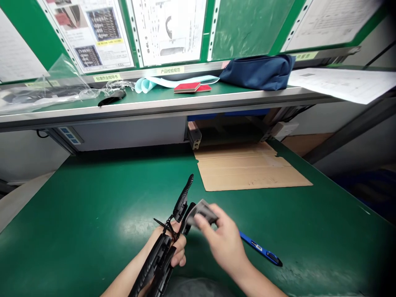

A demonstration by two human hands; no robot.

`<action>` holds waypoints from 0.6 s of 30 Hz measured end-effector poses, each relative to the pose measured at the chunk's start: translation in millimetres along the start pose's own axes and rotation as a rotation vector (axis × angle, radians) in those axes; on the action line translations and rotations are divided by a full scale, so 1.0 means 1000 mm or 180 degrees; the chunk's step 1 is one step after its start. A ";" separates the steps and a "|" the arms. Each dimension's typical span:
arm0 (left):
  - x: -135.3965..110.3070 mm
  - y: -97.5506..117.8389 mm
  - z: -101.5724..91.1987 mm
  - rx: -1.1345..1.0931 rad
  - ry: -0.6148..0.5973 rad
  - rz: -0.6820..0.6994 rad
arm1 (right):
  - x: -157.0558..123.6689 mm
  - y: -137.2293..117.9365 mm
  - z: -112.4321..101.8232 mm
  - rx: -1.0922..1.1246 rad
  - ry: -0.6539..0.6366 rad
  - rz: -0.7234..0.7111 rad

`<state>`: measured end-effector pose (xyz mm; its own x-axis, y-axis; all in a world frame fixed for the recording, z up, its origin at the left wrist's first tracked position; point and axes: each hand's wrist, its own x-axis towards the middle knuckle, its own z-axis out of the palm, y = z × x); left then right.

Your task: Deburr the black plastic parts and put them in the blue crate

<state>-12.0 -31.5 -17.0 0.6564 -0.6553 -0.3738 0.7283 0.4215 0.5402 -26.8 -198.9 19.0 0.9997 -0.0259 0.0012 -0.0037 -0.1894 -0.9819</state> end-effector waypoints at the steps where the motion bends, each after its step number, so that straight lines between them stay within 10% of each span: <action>1: 0.000 0.000 -0.001 -0.0048 -0.0033 -0.0004 | 0.002 0.002 -0.001 -0.0106 0.0231 -0.0016; 6: 0.000 -0.003 -0.008 -0.0045 0.0024 0.0029 | 0.008 0.006 -0.004 -0.0459 -0.0273 -0.0465; 10: 0.001 -0.005 -0.006 -0.0004 -0.0074 0.0054 | 0.016 0.016 -0.014 -0.0836 0.0751 -0.0837; 18: 0.000 0.002 0.002 0.0159 -0.0001 -0.0047 | 0.006 0.027 -0.016 -0.1103 -0.0052 -0.1711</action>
<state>-11.0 -32.3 -14.8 0.6456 -0.6614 -0.3818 0.7273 0.3799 0.5716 -21.4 -220.1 -4.3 0.8645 0.1755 0.4709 0.4930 -0.4781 -0.7269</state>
